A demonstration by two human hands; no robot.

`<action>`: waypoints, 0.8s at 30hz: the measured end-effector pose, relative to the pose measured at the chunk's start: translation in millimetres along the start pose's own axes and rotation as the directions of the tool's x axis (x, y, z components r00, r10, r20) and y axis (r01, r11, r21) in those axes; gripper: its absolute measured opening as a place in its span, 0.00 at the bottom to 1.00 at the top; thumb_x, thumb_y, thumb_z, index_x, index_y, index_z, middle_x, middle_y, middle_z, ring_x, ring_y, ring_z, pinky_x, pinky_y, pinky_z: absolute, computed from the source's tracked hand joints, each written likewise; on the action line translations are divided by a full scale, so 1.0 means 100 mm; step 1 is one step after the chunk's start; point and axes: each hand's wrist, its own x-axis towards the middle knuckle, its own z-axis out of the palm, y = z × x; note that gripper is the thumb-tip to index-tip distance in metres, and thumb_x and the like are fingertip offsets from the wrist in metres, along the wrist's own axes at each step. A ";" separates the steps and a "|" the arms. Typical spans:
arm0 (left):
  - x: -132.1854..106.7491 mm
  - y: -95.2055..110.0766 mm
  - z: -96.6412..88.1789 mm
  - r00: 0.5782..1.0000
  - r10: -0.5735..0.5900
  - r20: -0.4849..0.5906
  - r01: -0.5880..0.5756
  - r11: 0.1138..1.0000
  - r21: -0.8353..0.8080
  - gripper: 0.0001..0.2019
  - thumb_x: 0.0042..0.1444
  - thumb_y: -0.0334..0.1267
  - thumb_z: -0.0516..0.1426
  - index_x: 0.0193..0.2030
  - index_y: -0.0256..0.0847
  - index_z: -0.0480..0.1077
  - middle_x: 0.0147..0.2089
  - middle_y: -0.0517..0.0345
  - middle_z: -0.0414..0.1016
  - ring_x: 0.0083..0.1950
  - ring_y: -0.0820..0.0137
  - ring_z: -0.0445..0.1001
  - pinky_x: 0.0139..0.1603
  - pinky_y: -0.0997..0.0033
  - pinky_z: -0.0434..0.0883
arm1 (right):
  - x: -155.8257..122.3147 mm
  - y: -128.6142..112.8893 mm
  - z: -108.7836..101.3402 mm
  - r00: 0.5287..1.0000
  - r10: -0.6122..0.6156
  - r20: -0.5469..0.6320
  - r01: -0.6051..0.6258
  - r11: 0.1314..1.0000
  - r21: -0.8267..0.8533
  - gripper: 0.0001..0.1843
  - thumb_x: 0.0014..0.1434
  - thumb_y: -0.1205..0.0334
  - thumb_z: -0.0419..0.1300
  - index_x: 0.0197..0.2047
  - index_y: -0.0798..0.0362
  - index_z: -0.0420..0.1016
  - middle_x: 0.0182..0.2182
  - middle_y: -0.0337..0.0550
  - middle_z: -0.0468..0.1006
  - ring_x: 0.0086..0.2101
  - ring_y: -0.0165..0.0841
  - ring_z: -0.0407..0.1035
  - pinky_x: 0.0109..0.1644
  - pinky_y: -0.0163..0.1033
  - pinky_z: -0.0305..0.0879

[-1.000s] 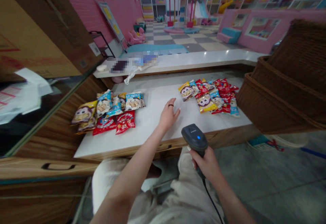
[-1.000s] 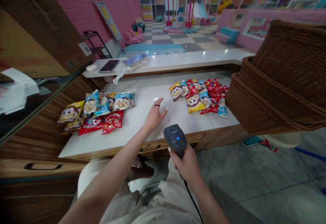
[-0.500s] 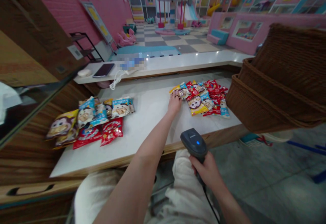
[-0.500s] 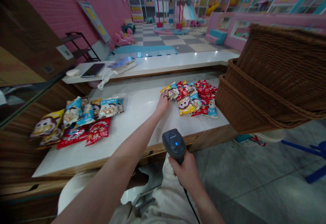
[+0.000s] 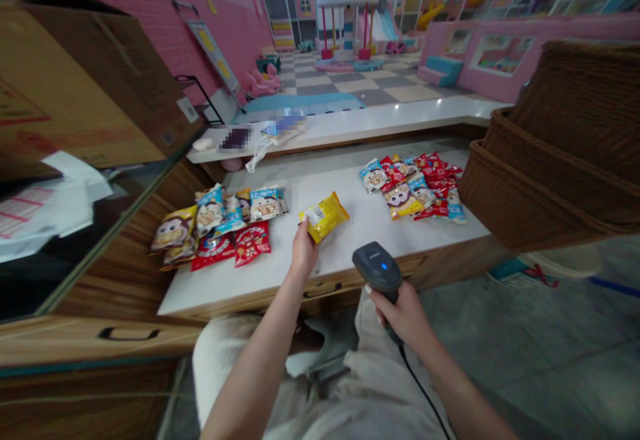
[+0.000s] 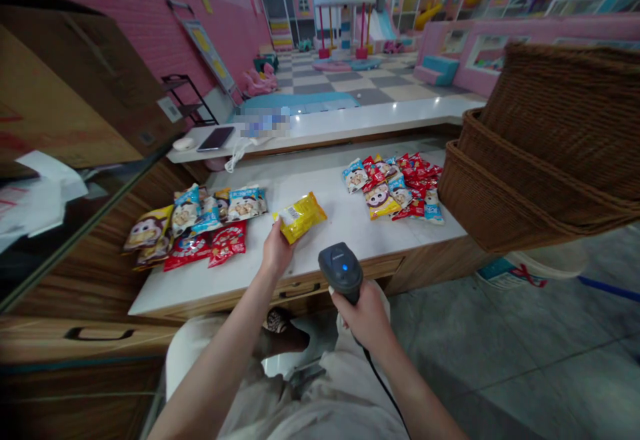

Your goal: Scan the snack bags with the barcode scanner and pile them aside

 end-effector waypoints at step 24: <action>-0.02 -0.06 -0.30 0.994 0.071 0.084 -0.079 0.993 0.093 0.19 0.71 0.50 0.60 0.56 0.38 0.82 0.52 0.49 0.90 0.62 0.57 0.87 0.68 0.57 0.79 | -0.02 -0.45 0.28 0.993 -0.081 0.087 0.083 0.996 -0.015 0.17 0.57 0.48 0.63 0.21 0.43 0.66 0.11 0.36 0.71 0.15 0.35 0.70 0.25 0.37 0.66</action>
